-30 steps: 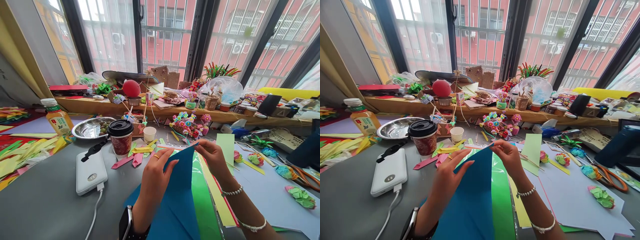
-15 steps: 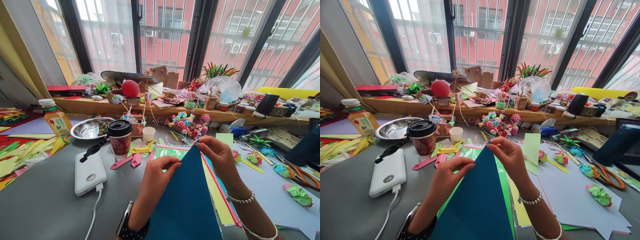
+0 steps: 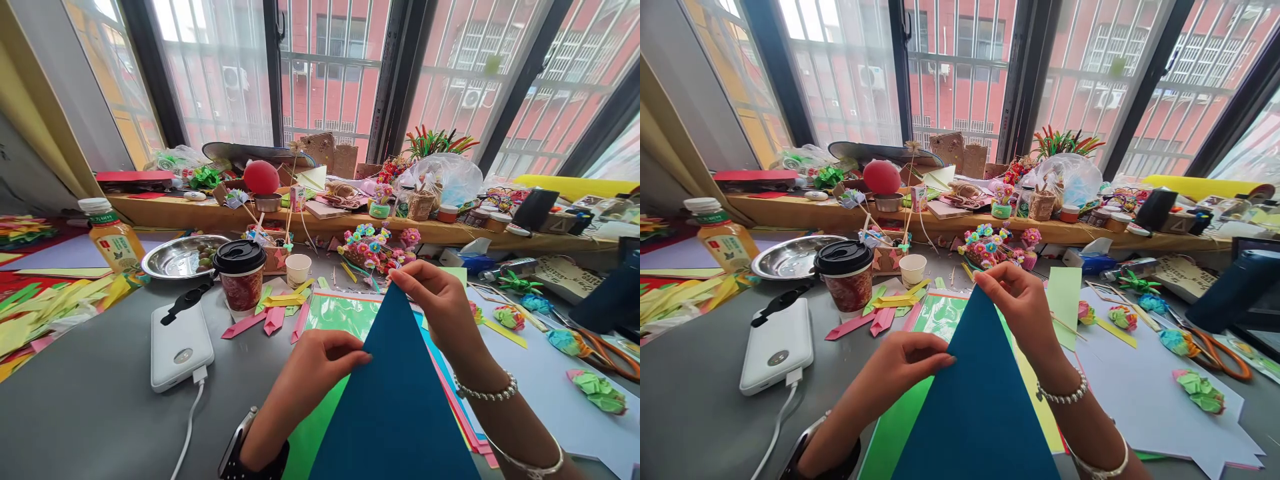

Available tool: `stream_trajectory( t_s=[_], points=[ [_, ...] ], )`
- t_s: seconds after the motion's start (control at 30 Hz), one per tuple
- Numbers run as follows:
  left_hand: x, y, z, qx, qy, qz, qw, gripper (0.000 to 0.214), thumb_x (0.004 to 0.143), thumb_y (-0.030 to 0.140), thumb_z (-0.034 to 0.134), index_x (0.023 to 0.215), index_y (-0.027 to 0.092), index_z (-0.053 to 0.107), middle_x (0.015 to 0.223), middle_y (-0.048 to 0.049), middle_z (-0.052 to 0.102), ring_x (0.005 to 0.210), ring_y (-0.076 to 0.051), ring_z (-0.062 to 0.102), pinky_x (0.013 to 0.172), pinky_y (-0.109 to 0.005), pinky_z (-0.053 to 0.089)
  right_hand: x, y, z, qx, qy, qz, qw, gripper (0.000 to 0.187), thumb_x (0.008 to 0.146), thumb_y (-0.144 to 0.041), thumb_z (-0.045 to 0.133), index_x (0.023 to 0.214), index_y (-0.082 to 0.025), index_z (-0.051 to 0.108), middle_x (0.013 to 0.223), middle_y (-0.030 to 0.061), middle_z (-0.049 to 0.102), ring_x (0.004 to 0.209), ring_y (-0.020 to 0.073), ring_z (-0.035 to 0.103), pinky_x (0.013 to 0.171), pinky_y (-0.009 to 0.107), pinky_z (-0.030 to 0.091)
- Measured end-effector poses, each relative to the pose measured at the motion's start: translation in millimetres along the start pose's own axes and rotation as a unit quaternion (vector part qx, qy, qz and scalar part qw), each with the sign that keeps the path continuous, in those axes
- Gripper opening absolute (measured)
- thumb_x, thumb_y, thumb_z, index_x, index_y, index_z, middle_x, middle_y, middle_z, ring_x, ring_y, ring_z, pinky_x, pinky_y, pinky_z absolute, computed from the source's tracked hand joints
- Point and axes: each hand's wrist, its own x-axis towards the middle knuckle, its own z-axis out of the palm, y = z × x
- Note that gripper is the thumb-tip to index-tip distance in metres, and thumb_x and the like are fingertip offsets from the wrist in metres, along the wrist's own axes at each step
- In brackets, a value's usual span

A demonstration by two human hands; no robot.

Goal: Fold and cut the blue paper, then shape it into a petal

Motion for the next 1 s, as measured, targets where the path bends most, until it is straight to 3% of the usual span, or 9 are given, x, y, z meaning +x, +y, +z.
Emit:
stream_trajectory(
  t_s=[0.07, 0.17, 0.27, 0.43, 0.63, 0.73, 0.8, 0.9, 1.0],
  points=[
    [0.0, -4.0, -2.6, 0.008, -0.033, -0.019, 0.999, 0.016, 0.067, 0.031, 0.062, 0.063, 0.015, 0.064, 0.060, 0.0014, 0.060, 0.059, -0.012, 0.053, 0.053, -0.020, 0.039, 2.3, 2.5, -1.0, -0.005, 0.005, 0.005, 1.000, 0.019, 0.069, -0.035, 0.064, 0.065, -0.017, 0.058, 0.058, -0.0040, 0.049, 0.055, 0.0078, 0.043, 0.047, 0.018, 0.033],
    [2.3, -8.6, -8.2, 0.012, -0.017, -0.023, 1.000, 0.018, 0.066, 0.032, 0.061, 0.062, 0.015, 0.063, 0.058, 0.0018, 0.057, 0.058, -0.011, 0.050, 0.054, -0.020, 0.038, 4.6, 9.3, -6.9, -0.034, -0.029, 0.037, 0.998, 0.021, 0.069, -0.038, 0.063, 0.073, -0.017, 0.061, 0.066, -0.0014, 0.056, 0.060, 0.0097, 0.048, 0.051, 0.019, 0.038],
    [8.3, -13.2, -17.1, 0.006, 0.021, -0.021, 1.000, 0.023, 0.066, 0.036, 0.061, 0.065, 0.014, 0.063, 0.061, 0.0008, 0.056, 0.060, -0.012, 0.049, 0.056, -0.022, 0.040, 2.3, 19.6, -16.3, -0.110, -0.127, 0.084, 0.982, 0.024, 0.069, -0.037, 0.063, 0.080, -0.016, 0.063, 0.075, 0.0016, 0.061, 0.068, 0.0128, 0.053, 0.059, 0.022, 0.041],
    [18.9, -26.4, -34.0, 0.013, 0.050, -0.059, 0.997, 0.029, 0.062, 0.040, 0.061, 0.068, 0.012, 0.061, 0.061, 0.0002, 0.053, 0.060, -0.013, 0.048, 0.057, -0.024, 0.040, -12.2, 45.9, -22.6, -0.178, -0.268, 0.132, 0.938, 0.026, 0.071, -0.039, 0.059, 0.061, -0.014, 0.059, 0.057, -0.0010, 0.054, 0.053, 0.0097, 0.047, 0.048, 0.021, 0.035],
    [28.6, -47.6, -42.3, 0.099, -0.052, -0.092, 0.989, 0.026, 0.058, 0.038, 0.059, 0.053, 0.016, 0.045, 0.052, 0.0052, 0.041, 0.054, -0.011, 0.042, 0.050, -0.021, 0.034, -26.0, 89.4, -11.9, -0.128, -0.253, 0.212, 0.935, 0.029, 0.071, -0.041, 0.057, 0.062, -0.014, 0.057, 0.052, -0.0020, 0.053, 0.050, 0.0100, 0.051, 0.049, 0.020, 0.040],
    [37.4, -56.9, -45.7, 0.144, -0.040, -0.116, 0.982, 0.028, 0.056, 0.038, 0.058, 0.049, 0.018, 0.039, 0.049, 0.0060, 0.038, 0.050, -0.010, 0.041, 0.047, -0.021, 0.033, -16.7, 105.5, -19.5, -0.265, -0.242, 0.158, 0.920, 0.033, 0.080, -0.042, 0.045, 0.071, -0.014, 0.061, 0.062, 0.0021, 0.063, 0.058, 0.0122, 0.058, 0.054, 0.021, 0.045],
    [44.3, -62.3, -49.2, 0.168, -0.027, -0.128, 0.977, 0.027, 0.054, 0.036, 0.058, 0.048, 0.018, 0.040, 0.048, 0.0054, 0.039, 0.048, -0.011, 0.042, 0.046, -0.022, 0.033, -4.8, 112.5, -31.2, -0.485, -0.189, 0.057, 0.852, 0.032, 0.085, -0.036, 0.038, 0.078, -0.016, 0.063, 0.072, 0.0023, 0.066, 0.066, 0.0122, 0.061, 0.060, 0.020, 0.045],
    [53.8, -67.9, -54.5, 0.218, -0.006, -0.142, 0.965, 0.020, 0.053, 0.031, 0.059, 0.050, 0.017, 0.046, 0.048, 0.0034, 0.044, 0.050, -0.015, 0.047, 0.046, -0.024, 0.033, 13.6, 121.2, -50.5, -0.588, -0.135, 0.030, 0.797, 0.025, 0.084, -0.021, 0.041, 0.094, -0.012, 0.061, 0.094, 0.0114, 0.064, 0.090, 0.0219, 0.057, 0.075, 0.030, 0.042],
    [60.1, -70.3, -57.0, 0.258, 0.014, -0.140, 0.956, 0.023, 0.050, 0.025, 0.061, 0.070, 0.015, 0.056, 0.056, 0.0014, 0.052, 0.059, -0.019, 0.053, 0.048, -0.024, 0.033, 25.0, 131.1, -61.9, -0.644, -0.160, 0.024, 0.748, 0.020, 0.079, -0.011, 0.045, 0.089, -0.012, 0.063, 0.092, 0.0139, 0.063, 0.090, 0.0250, 0.056, 0.072, 0.031, 0.043]
  ],
)
